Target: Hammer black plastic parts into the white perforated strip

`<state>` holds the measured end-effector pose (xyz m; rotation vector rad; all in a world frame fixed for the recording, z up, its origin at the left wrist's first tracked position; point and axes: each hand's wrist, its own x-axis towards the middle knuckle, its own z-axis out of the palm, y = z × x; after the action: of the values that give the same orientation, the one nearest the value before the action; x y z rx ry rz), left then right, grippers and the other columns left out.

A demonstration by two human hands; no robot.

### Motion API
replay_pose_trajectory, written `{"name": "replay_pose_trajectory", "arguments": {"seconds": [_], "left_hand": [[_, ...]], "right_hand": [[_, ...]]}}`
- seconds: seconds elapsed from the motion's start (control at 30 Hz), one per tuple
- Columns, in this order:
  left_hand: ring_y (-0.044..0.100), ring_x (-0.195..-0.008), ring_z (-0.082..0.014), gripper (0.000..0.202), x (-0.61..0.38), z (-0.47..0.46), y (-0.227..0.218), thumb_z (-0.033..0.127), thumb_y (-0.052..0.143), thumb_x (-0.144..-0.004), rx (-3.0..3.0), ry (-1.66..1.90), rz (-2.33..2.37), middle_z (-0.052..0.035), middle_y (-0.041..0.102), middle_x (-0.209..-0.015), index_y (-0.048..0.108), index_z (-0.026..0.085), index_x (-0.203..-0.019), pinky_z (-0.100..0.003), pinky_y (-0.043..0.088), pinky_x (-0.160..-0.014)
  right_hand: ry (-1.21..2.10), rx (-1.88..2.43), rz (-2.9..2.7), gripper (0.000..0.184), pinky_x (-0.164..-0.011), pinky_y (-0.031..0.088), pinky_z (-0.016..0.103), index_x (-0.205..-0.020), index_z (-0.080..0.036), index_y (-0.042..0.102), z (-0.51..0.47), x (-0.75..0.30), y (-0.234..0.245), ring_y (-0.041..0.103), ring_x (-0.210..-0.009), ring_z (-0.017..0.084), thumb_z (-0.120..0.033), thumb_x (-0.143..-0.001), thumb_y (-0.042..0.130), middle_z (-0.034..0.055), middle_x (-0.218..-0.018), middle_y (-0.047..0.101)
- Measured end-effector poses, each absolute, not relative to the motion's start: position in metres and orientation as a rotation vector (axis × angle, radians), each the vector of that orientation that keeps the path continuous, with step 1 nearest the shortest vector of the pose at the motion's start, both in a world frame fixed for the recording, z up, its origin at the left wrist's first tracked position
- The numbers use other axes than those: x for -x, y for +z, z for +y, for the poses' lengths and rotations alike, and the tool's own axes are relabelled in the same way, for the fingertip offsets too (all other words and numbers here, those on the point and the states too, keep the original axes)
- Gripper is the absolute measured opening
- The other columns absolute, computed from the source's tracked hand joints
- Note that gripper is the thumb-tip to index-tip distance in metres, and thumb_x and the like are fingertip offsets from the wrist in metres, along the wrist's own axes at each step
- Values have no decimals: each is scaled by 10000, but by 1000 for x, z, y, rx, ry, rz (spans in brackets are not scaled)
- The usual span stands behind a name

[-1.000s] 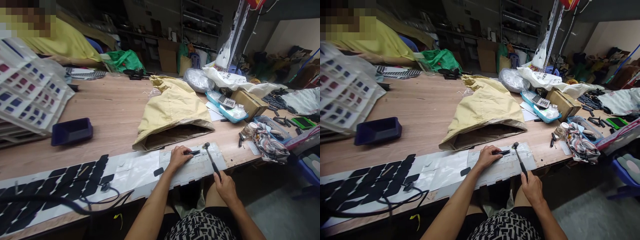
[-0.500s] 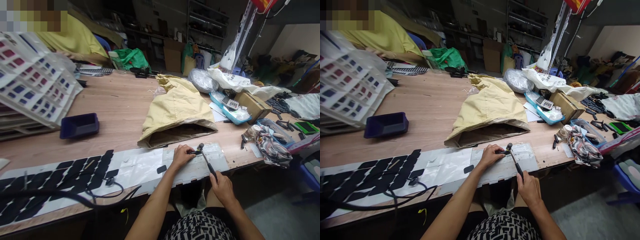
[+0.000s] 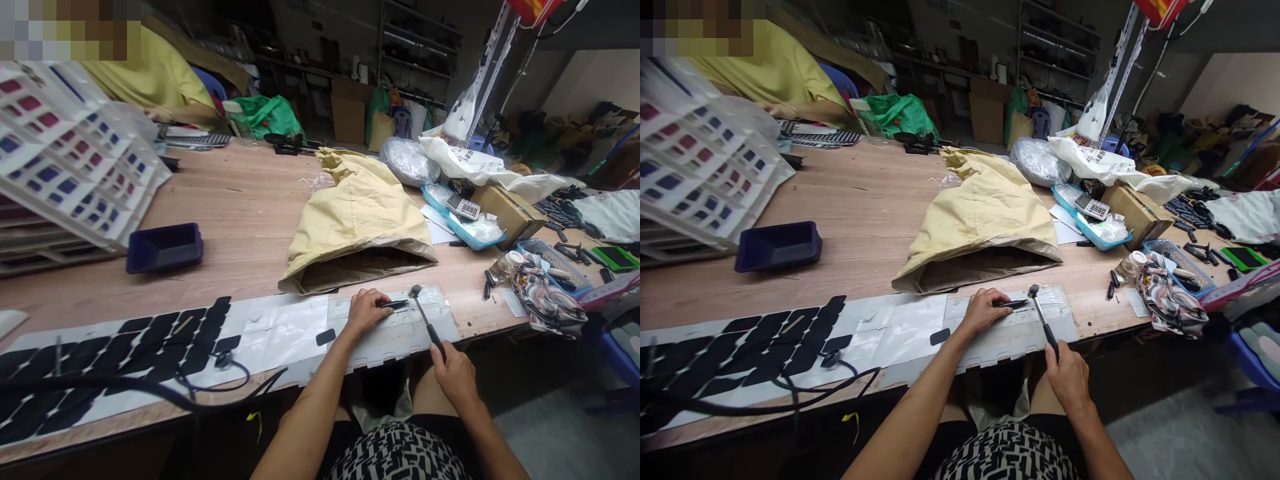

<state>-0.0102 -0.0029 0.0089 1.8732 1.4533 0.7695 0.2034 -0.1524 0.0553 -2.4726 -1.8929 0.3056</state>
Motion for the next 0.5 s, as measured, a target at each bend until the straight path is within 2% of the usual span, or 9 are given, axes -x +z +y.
{"name": "replay_pose_trajectory", "arguments": {"seconds": [0.3, 0.5], "left_hand": [[522, -999, -255, 173, 22, -11, 16, 351, 724, -723, -1871, 794, 1295, -27, 675, -912, 735, 248, -862, -413, 368, -951], [457, -1195, -257, 167, 41, -68, 20, 356, 768, -716, -1956, 700, 914, -29, 574, -1219, 745, 278, -862, -403, 354, -1060]], "right_hand": [[352, 2711, -1602, 413, -675, 407, 296, -1035, -186, 633, -151, -236, 52, 694, -843, 259, -443, -999, 312, 131, -901, 734], [430, 2665, -1572, 406, -705, 420, 297, -1058, -188, 623, -150, -237, 44, 689, -887, 256, -429, -1001, 302, 130, -947, 731]]}}
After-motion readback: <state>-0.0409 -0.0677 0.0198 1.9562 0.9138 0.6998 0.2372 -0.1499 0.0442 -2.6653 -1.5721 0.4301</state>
